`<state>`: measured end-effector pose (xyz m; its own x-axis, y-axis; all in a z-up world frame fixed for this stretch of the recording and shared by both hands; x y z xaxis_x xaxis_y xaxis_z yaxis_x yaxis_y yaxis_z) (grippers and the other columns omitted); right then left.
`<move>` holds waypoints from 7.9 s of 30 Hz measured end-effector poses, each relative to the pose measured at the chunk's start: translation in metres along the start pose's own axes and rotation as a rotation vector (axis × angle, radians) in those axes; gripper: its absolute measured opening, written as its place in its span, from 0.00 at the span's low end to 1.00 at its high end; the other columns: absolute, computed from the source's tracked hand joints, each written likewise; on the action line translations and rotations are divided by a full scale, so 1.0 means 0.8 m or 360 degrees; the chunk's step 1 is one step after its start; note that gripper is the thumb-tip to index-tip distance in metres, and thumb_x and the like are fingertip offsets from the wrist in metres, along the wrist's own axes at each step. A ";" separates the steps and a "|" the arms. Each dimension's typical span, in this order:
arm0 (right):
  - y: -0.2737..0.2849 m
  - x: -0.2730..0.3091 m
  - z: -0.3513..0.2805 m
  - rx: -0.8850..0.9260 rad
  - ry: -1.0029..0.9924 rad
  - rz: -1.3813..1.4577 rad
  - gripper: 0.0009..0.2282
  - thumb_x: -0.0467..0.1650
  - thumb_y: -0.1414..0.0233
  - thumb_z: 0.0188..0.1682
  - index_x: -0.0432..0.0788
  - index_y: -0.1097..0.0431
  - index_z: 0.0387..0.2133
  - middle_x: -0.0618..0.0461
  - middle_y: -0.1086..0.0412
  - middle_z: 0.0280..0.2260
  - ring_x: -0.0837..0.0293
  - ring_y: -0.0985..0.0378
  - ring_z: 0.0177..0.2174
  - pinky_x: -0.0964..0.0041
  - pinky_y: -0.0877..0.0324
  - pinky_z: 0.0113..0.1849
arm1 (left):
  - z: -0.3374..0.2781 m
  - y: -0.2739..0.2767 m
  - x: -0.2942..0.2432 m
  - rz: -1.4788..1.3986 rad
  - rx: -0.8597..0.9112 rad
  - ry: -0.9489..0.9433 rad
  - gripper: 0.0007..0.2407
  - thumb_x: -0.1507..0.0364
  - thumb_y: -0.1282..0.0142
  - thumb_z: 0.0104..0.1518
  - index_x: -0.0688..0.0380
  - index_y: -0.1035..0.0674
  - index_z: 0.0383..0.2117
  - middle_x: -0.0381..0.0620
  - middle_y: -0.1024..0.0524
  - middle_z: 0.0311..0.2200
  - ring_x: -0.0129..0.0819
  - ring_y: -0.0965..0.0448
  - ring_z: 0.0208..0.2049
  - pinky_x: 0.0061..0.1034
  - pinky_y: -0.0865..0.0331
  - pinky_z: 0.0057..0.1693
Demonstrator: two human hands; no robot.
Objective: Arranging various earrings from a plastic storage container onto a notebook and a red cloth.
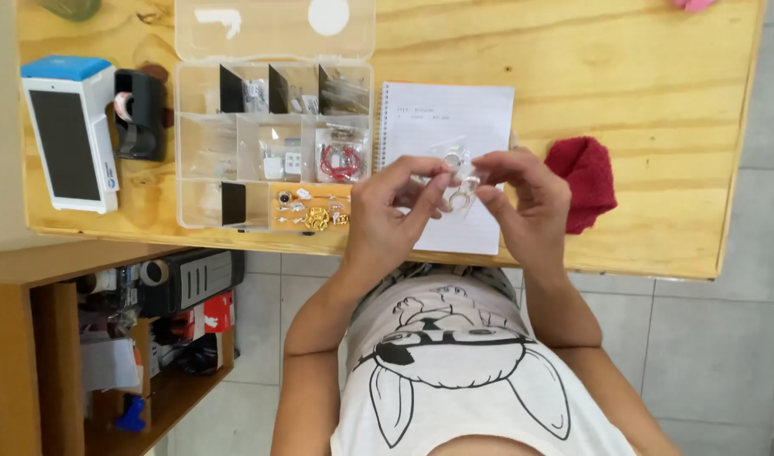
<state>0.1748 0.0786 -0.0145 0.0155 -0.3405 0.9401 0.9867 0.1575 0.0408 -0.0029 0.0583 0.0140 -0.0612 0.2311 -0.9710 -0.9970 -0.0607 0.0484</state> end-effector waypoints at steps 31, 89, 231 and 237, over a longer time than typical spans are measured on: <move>-0.093 0.100 -0.162 0.0359 0.0589 -0.1051 0.03 0.28 0.40 0.47 0.49 0.20 0.33 0.56 0.24 0.29 0.56 0.21 0.29 0.65 0.23 0.33 | -0.238 0.031 0.091 -0.0510 -0.0097 0.0604 0.07 0.69 0.42 0.63 0.60 0.17 0.39 0.48 0.16 0.32 0.30 0.17 0.34 0.28 0.18 0.43; -0.005 -0.094 0.081 0.1662 -0.0196 -0.0477 0.09 0.23 0.34 0.44 0.38 0.24 0.36 0.46 0.23 0.33 0.52 0.20 0.33 0.59 0.25 0.40 | -0.040 -0.006 0.076 0.0733 0.0027 0.0316 0.05 0.69 0.55 0.71 0.50 0.25 0.44 0.45 0.16 0.37 0.35 0.13 0.39 0.26 0.19 0.43; 0.003 0.025 0.038 0.1081 0.1305 -0.0793 0.06 0.22 0.50 0.55 0.34 0.36 0.28 0.47 0.41 0.20 0.53 0.45 0.18 0.58 0.46 0.21 | -0.014 -0.047 0.007 -0.0336 0.0045 0.0039 0.18 0.61 0.75 0.71 0.56 0.38 0.26 0.39 0.45 0.23 0.32 0.45 0.23 0.29 0.45 0.33; 0.000 0.015 0.018 0.0913 0.1506 -0.1259 0.02 0.21 0.50 0.53 0.34 0.33 0.31 0.48 0.42 0.22 0.53 0.47 0.18 0.60 0.48 0.21 | -0.015 -0.045 0.012 -0.0336 -0.0059 0.0050 0.17 0.61 0.73 0.72 0.56 0.38 0.26 0.38 0.44 0.23 0.31 0.45 0.24 0.27 0.45 0.34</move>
<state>0.1725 0.0874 0.0017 -0.1856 -0.9824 0.0193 0.5814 -0.0940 0.8082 0.0331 0.0509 -0.0001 0.1510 0.2121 -0.9655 -0.9850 -0.0502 -0.1651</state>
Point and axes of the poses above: each hand's wrist, its own z-axis towards the middle knuckle, its own y-axis out of the back of the hand, x = y × z, the point moved 6 cm from there along z, towards the middle knuckle
